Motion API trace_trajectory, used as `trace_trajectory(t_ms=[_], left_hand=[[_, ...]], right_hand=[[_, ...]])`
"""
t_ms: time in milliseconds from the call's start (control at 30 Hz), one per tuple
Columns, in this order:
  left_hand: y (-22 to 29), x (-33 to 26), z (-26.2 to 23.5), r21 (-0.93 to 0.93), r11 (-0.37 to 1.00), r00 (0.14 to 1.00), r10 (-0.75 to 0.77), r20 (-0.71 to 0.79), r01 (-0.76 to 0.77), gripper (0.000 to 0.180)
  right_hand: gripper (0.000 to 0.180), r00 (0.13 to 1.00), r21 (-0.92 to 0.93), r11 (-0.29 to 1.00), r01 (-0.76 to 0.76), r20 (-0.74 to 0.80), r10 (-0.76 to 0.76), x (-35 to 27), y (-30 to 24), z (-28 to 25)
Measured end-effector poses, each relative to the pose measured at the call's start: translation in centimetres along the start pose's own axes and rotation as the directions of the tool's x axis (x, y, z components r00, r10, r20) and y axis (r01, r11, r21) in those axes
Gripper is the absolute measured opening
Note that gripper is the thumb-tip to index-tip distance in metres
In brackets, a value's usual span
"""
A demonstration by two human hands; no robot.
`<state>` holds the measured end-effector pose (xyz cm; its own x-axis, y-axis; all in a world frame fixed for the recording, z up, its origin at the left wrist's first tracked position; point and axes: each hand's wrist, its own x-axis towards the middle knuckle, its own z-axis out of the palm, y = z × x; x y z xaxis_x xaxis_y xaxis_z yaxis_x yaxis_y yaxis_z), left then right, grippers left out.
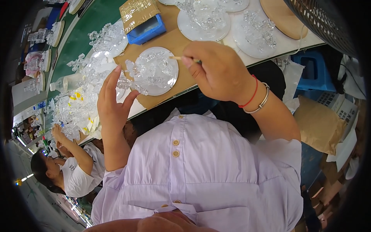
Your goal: Applying glue to decorative crystal components and assembling light fixtures on a production line.
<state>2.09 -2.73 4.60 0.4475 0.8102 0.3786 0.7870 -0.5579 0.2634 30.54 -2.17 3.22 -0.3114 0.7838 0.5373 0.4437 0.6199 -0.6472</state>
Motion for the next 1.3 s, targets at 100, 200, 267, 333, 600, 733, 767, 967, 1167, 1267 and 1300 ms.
trace_trajectory(t_ms=[100,200,267,333,600,733,767,967,1167,1267,1300], left_hand=[[0.0,0.2,0.1,0.011,1.000,1.000,0.001,0.001,-0.001,0.071],[-0.2,-0.2,0.2,0.003,1.000,1.000,-0.010,-0.009,0.010,0.070],[-0.2,-0.2,0.2,0.015,1.000,1.000,-0.017,-0.010,0.017,0.070],[-0.2,-0.1,0.3,0.022,1.000,1.000,-0.018,-0.009,0.018,0.070],[0.2,-0.1,0.6,-0.003,0.999,0.998,0.034,-0.052,-0.034,0.069],[0.8,-0.3,0.4,0.006,1.000,0.998,0.023,-0.050,-0.022,0.066],[0.9,-0.4,0.4,0.002,1.000,0.998,0.016,-0.053,-0.016,0.065],[0.8,-0.7,0.2,-0.024,1.000,0.998,-0.007,-0.060,0.006,0.054],[0.5,-0.8,0.3,-0.039,0.999,0.997,-0.025,-0.069,0.022,0.043],[0.4,-0.9,0.3,-0.048,0.999,0.997,-0.025,-0.074,0.022,0.039],[0.4,-0.9,0.3,-0.051,0.998,0.997,-0.030,-0.072,0.026,0.037]], right_hand=[[0.006,0.999,-0.018,0.999,0.033,0.019,-0.033,-0.7,0.0,0.7],[0.009,0.996,-0.017,1.000,0.021,0.087,-0.019,-1.4,-0.3,0.5],[0.008,0.996,0.020,0.999,0.041,0.072,-0.042,-1.9,-0.6,0.5],[0.008,0.997,0.016,0.998,0.064,0.051,-0.064,-2.6,-1.0,0.5],[0.006,0.994,0.038,0.993,0.107,0.009,-0.108,-3.9,-1.9,1.9],[0.005,0.996,0.036,0.996,0.079,0.028,-0.080,-3.8,-1.7,1.4],[0.005,0.997,0.026,0.998,0.057,0.044,-0.058,-3.8,-1.7,1.2],[0.006,0.998,-0.021,0.998,0.059,0.006,-0.058,-3.2,-1.7,1.1],[0.008,0.995,0.080,0.992,0.096,0.014,-0.097,-4.0,-1.9,1.3],[0.007,0.997,-0.047,0.996,0.072,-0.021,-0.074,-3.3,-1.8,1.4],[0.007,0.997,-0.046,0.996,0.073,-0.020,-0.074,-3.3,-1.9,1.4]])
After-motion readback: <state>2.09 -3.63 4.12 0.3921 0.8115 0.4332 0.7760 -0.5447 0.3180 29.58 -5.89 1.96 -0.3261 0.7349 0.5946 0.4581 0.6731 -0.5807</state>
